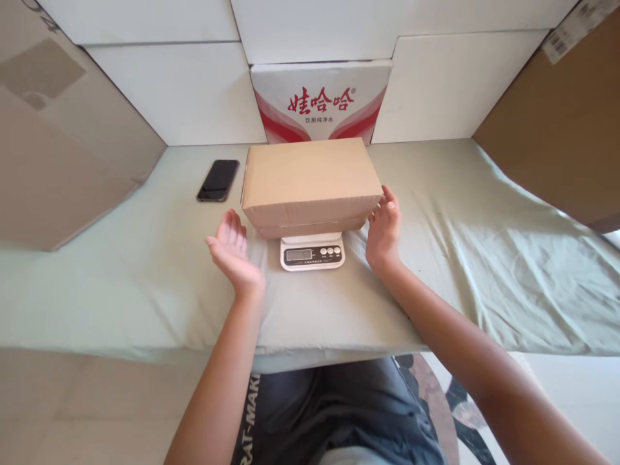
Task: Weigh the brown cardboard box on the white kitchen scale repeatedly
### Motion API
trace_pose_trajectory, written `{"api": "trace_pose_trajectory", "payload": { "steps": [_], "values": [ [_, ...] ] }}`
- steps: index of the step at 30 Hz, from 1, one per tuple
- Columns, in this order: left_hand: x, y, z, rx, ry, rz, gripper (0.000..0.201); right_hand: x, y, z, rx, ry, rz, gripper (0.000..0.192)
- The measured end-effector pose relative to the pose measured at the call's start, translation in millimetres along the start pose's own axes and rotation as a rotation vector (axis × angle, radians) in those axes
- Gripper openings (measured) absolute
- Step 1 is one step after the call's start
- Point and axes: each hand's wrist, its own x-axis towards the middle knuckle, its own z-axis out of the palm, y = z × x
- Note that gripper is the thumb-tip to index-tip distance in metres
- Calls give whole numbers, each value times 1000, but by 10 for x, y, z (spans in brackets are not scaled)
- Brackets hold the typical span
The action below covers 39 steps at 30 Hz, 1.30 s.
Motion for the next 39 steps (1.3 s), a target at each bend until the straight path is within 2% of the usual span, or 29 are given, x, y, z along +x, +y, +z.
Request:
{"api": "trace_pose_trajectory", "payload": {
  "steps": [5, 13, 21, 26, 39],
  "values": [
    [6, -23, -14, 4, 0, -4, 88, -17, 2, 16, 26, -32, 4, 56],
    [-33, 48, 51, -35, 50, -33, 87, -22, 46, 25, 47, -63, 28, 48],
    [-14, 9, 43, 4, -7, -30, 93, -43, 50, 40, 56, -80, 19, 47],
    [-25, 3, 61, 9, 0, -32, 96, -45, 78, 42, 39, -148, -50, 41],
    [-59, 25, 102, 23, 8, -54, 95, -50, 97, 50, 55, -127, -45, 47]
  ]
}}
